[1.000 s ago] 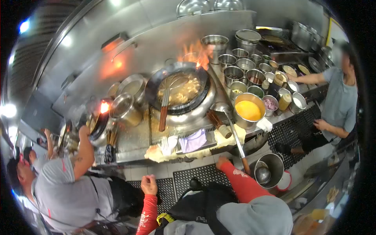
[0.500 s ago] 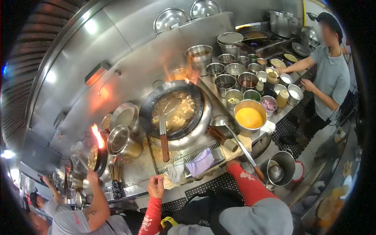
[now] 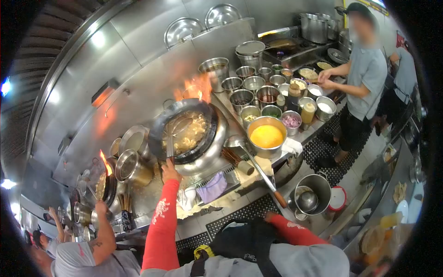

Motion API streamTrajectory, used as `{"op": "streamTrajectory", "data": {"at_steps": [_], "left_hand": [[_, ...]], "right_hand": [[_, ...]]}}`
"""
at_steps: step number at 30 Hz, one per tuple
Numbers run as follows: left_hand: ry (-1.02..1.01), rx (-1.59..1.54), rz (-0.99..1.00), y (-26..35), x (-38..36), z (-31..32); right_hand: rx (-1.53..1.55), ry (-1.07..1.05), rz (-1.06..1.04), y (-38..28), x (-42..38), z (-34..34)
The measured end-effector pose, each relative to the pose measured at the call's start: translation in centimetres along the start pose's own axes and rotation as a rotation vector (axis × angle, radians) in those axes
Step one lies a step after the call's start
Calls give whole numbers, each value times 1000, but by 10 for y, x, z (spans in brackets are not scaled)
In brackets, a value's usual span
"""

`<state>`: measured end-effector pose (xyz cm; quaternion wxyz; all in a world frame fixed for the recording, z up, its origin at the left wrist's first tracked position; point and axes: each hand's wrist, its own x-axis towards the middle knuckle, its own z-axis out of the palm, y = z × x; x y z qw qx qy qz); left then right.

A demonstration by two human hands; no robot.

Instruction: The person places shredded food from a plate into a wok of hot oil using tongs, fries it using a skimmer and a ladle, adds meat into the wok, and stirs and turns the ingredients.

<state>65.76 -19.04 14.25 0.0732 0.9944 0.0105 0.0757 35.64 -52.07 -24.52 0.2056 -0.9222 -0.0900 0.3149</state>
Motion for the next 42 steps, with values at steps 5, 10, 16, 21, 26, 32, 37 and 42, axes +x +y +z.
{"op": "streamTrajectory", "data": {"at_steps": [5,10,16,21,26,32,37,42], "left_hand": [[34,-115,133,-31,37,-17],[-55,-599,90,-6,-18,-116],[-140,-739,19,34,-26,-136],[-170,-564,38,-16,49,-57],[-191,-938,-122,31,14,-129],[-327,-1083,-205,17,20,-96],[-160,-980,-83,-22,6,-118],[-65,-1052,-128,-34,-22,-158]], "right_hand": [[308,1,338,21,-49,-19],[349,243,204,42,-61,-14],[371,114,234,38,-34,-12],[282,-42,98,-31,-2,-74],[484,226,182,-72,26,-132],[155,237,278,-95,70,-183],[173,183,417,-61,138,-127],[-16,40,326,-53,135,-135]]}}
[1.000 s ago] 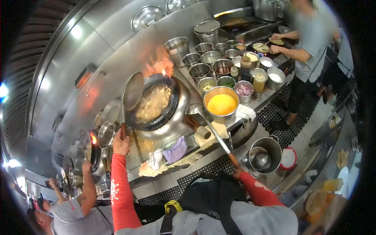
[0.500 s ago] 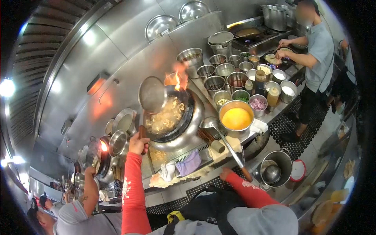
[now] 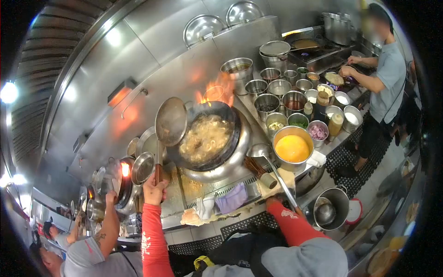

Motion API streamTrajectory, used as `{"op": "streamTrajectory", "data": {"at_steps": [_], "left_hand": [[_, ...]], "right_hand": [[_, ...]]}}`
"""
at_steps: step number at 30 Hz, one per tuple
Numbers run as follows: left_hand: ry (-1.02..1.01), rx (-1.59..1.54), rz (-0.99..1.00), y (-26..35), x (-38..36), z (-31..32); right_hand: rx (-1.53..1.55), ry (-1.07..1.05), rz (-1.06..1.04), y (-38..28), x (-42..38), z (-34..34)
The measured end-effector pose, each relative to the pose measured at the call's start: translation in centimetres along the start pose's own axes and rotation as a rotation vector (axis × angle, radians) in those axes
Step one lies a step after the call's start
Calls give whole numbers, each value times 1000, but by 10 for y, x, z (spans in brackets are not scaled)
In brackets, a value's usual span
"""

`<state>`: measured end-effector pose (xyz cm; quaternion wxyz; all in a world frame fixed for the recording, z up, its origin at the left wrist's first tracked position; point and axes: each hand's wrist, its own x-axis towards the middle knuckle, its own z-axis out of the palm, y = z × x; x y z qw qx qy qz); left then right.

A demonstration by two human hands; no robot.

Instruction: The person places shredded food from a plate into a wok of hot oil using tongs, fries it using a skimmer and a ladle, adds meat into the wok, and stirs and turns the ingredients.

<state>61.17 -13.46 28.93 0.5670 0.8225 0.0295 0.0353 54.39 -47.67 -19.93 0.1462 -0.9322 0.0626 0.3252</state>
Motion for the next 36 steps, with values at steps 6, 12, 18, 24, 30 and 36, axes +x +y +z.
{"op": "streamTrajectory", "data": {"at_steps": [6,12,18,24,30,36], "left_hand": [[10,-48,-19,-2,-15,-11],[-2,-89,-8,-5,-25,-4],[6,-82,-12,1,-26,5],[45,-4,36,12,-16,20],[81,150,102,-8,29,34],[-46,-182,-409,-37,68,50]], "right_hand": [[47,105,-9,3,-44,-33],[125,237,-18,16,-58,14],[412,154,-7,40,-110,20],[453,110,56,72,-149,32],[572,307,138,109,-166,80],[562,200,72,135,-201,70]]}}
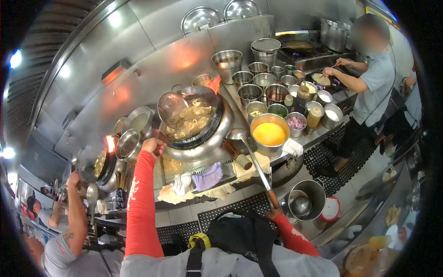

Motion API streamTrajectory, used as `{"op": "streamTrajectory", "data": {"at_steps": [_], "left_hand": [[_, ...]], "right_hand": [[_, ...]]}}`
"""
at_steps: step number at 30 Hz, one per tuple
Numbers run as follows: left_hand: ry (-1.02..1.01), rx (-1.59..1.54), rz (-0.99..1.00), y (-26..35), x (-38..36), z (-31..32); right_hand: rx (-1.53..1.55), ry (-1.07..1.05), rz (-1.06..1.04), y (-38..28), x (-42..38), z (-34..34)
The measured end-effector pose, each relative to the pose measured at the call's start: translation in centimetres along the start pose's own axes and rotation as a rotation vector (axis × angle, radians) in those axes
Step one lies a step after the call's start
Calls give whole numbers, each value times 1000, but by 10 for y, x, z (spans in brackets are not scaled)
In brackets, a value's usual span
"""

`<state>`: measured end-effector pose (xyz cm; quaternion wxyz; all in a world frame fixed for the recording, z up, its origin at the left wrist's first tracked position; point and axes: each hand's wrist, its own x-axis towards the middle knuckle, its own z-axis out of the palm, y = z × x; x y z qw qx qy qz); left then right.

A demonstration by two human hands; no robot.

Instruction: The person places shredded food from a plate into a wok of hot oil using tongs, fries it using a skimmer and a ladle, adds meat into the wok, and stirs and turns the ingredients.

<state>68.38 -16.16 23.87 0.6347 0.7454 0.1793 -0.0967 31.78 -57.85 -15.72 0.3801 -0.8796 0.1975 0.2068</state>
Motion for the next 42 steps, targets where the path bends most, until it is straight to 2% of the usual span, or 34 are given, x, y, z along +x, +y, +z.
{"op": "streamTrajectory", "data": {"at_steps": [1,2,5,6,7,8,10,11,12,13,16,18,19,21,25,28,31,33,34,35,36,37,38,41,42], "left_hand": [[-13,-121,-65,6,-7,2],[-20,86,88,7,-18,7],[40,313,400,2,-19,23],[53,326,408,9,-29,32],[3,226,435,-1,-7,30],[-7,266,329,8,-12,35],[-114,260,141,15,-5,28],[-130,348,114,14,-3,22],[-51,338,217,13,-25,27],[-100,364,266,5,-18,13],[-47,350,374,8,-69,2],[-118,357,346,7,-88,-25],[-161,318,326,5,-91,-33],[-130,393,334,-6,-85,-32],[18,429,397,-23,-66,-29],[30,372,408,-16,-72,-32],[-16,374,324,-6,-76,-25],[-50,421,208,-19,-48,-24],[-17,379,238,-24,-37,-21],[19,339,277,-26,-32,-17],[51,313,334,-23,-34,-13],[73,288,390,-21,-38,-5],[88,259,442,-22,-41,0],[132,171,475,-27,-51,1],[140,201,506,-38,-48,0]], "right_hand": [[-50,-23,-27,5,3,0],[-47,5,-28,10,7,2],[-22,94,7,24,3,13],[-3,144,32,26,3,15],[11,189,56,32,5,18],[-172,-3,47,45,18,20],[-63,149,-88,41,7,11],[-212,75,17,49,17,15],[-145,115,-34,45,10,9],[-105,88,10,37,3,-1],[-26,20,51,16,-16,-25],[-63,69,42,26,-23,-21],[-80,29,86,32,-25,-21],[-120,-49,157,38,-24,-20],[-150,-75,167,42,-21,-25],[-186,-36,120,49,-24,-33],[-349,-93,-77,45,-39,-52],[-246,-53,77,65,-40,-45],[-194,-38,145,86,-36,-36],[-281,-80,104,115,-27,-25],[-378,-123,-27,140,-20,-20],[-321,-53,99,102,-42,-43],[-301,8,79,109,-46,-44],[96,7,255,163,-40,-26],[53,27,217,161,-43,-23]]}}
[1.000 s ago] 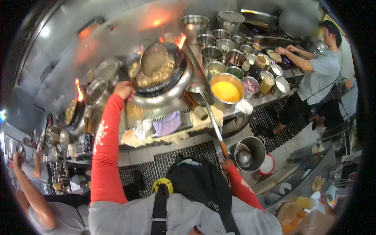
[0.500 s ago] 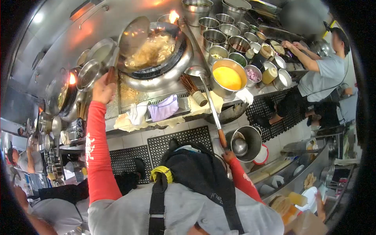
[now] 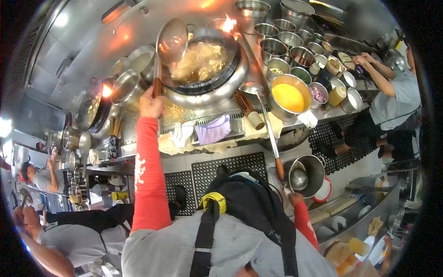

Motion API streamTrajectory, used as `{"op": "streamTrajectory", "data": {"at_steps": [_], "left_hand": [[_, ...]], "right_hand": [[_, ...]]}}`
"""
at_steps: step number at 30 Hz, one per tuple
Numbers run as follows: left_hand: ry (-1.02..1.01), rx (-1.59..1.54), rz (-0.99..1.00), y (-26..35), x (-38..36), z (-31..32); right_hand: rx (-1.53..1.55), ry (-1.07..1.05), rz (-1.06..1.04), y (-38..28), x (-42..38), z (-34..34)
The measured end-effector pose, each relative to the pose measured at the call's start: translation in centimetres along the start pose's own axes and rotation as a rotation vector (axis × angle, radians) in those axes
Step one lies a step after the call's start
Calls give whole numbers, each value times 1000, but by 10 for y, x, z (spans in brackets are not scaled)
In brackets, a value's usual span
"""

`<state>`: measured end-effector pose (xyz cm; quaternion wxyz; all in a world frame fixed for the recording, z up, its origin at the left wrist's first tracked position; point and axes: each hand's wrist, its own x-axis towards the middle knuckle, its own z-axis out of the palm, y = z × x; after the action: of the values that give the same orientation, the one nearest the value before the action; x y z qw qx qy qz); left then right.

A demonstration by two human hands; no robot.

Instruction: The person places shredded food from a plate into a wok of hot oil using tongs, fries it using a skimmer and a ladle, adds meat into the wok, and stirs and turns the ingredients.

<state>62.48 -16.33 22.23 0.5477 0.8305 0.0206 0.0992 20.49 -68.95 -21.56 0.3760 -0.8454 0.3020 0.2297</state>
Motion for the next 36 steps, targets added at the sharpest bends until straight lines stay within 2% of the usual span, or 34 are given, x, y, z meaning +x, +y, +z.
{"op": "streamTrajectory", "data": {"at_steps": [4,6,7,8,9,10,11,13,14,16,18,19,20,21,22,23,25,27,28,31,32,33,34,35,36], "left_hand": [[-8,-152,-155,-15,-17,14],[4,-78,-177,-9,-16,16],[43,-3,-36,-21,-2,15],[87,69,102,-47,17,14],[140,138,240,-56,32,16],[235,391,301,-34,30,16],[264,497,295,-33,40,19],[316,712,279,-35,64,22],[228,842,169,-27,68,23],[167,883,102,-24,72,34],[73,922,127,-63,94,43],[12,934,98,-54,87,48],[6,943,135,-57,82,52],[-22,966,234,-80,86,50],[-24,1023,280,-84,80,53],[-15,1078,323,-84,74,53],[-9,1060,362,-105,76,55],[-40,1039,325,-131,84,52],[-100,967,308,-120,71,51],[11,859,547,-111,42,46],[161,868,638,-99,21,49],[138,794,749,-75,-10,48],[112,718,860,-62,-27,47],[-7,293,661,-123,-36,50],[-102,355,511,-104,-78,54]], "right_hand": [[-259,153,-100,-36,-41,-15],[-227,-9,21,-31,-33,-14],[-160,-45,60,-15,-23,-7],[-218,-50,22,-26,-30,-15],[-276,99,-38,-10,-21,-2],[-267,-20,73,-17,-20,-14],[-386,-36,-40,-37,-31,-23],[-753,-57,-499,17,7,-8],[-629,-65,-343,-7,-1,-21],[-322,-55,4,-64,-43,-54],[-129,92,-40,-46,-36,-51],[-89,158,13,-48,-33,-54],[-99,212,-84,-84,-63,-83],[-141,233,-116,-71,-48,-81],[-22,289,-61,-94,-64,-96],[77,367,-93,-119,-82,-113],[96,461,-123,-126,-79,-117],[99,400,-104,-137,-81,-126],[92,417,-98,-139,-80,-123],[71,442,-71,-129,-74,-110],[73,438,-50,-124,-72,-104],[76,435,-28,-116,-69,-95],[44,535,-65,-90,-54,-72],[28,477,-24,-65,-40,-57],[10,412,13,-42,-28,-42]]}}
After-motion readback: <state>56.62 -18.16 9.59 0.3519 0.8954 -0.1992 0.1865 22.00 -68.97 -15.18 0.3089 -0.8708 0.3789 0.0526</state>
